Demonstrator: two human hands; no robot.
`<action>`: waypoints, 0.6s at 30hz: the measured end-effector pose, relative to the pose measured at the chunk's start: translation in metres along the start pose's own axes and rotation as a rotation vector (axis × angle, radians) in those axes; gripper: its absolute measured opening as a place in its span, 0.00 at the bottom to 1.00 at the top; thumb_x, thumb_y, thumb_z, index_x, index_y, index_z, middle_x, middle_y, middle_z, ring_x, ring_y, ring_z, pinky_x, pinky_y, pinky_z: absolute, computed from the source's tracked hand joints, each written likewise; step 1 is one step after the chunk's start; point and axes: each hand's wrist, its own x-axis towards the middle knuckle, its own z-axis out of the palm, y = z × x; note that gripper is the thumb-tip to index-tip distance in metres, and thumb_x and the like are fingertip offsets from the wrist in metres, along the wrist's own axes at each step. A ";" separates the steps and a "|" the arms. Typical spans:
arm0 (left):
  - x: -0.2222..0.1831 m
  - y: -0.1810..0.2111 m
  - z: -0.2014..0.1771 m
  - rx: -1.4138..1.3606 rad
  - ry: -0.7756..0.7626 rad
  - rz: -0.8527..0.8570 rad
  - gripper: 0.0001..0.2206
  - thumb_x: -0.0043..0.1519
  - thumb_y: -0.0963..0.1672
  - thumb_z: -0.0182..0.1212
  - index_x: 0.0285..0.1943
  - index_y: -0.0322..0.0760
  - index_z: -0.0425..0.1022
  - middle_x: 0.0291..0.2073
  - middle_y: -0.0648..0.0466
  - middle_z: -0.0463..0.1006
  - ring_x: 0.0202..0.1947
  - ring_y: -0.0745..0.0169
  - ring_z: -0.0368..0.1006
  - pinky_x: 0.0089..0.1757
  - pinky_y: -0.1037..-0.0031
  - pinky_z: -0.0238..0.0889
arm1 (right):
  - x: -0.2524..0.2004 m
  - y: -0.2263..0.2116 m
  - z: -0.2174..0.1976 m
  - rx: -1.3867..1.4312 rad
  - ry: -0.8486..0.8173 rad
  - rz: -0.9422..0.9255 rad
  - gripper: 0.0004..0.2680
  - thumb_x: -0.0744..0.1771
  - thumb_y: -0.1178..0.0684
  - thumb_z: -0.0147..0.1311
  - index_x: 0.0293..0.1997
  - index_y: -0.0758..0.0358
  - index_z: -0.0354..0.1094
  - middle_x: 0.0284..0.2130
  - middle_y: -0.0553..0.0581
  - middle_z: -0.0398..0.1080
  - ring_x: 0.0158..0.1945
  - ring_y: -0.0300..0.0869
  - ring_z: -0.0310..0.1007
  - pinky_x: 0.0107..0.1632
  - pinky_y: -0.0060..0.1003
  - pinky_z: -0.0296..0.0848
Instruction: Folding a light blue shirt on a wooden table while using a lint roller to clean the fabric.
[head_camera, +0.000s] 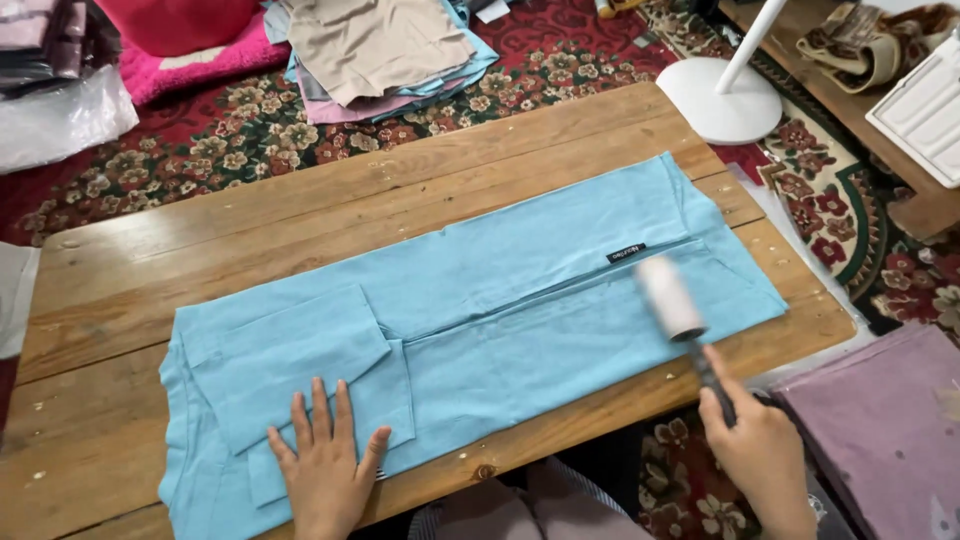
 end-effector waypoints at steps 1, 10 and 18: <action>0.000 0.001 -0.001 0.013 -0.029 -0.017 0.42 0.60 0.69 0.23 0.81 0.57 0.36 0.81 0.59 0.33 0.79 0.48 0.29 0.64 0.36 0.29 | 0.002 0.002 -0.002 -0.129 0.160 0.049 0.24 0.68 0.42 0.43 0.77 0.28 0.55 0.25 0.71 0.78 0.32 0.65 0.76 0.39 0.53 0.72; -0.008 0.000 0.001 -0.078 0.177 0.056 0.40 0.63 0.67 0.25 0.82 0.55 0.38 0.82 0.58 0.34 0.79 0.51 0.28 0.65 0.38 0.24 | -0.041 -0.032 0.089 0.101 -0.318 -0.614 0.23 0.69 0.42 0.46 0.77 0.33 0.50 0.11 0.49 0.58 0.13 0.37 0.49 0.23 0.37 0.51; -0.011 0.000 0.004 -0.045 0.237 0.084 0.39 0.65 0.67 0.24 0.83 0.53 0.38 0.82 0.57 0.35 0.80 0.50 0.28 0.65 0.40 0.23 | 0.012 -0.006 -0.003 0.021 -0.074 -0.012 0.22 0.70 0.46 0.42 0.75 0.29 0.51 0.15 0.52 0.64 0.18 0.39 0.59 0.18 0.30 0.63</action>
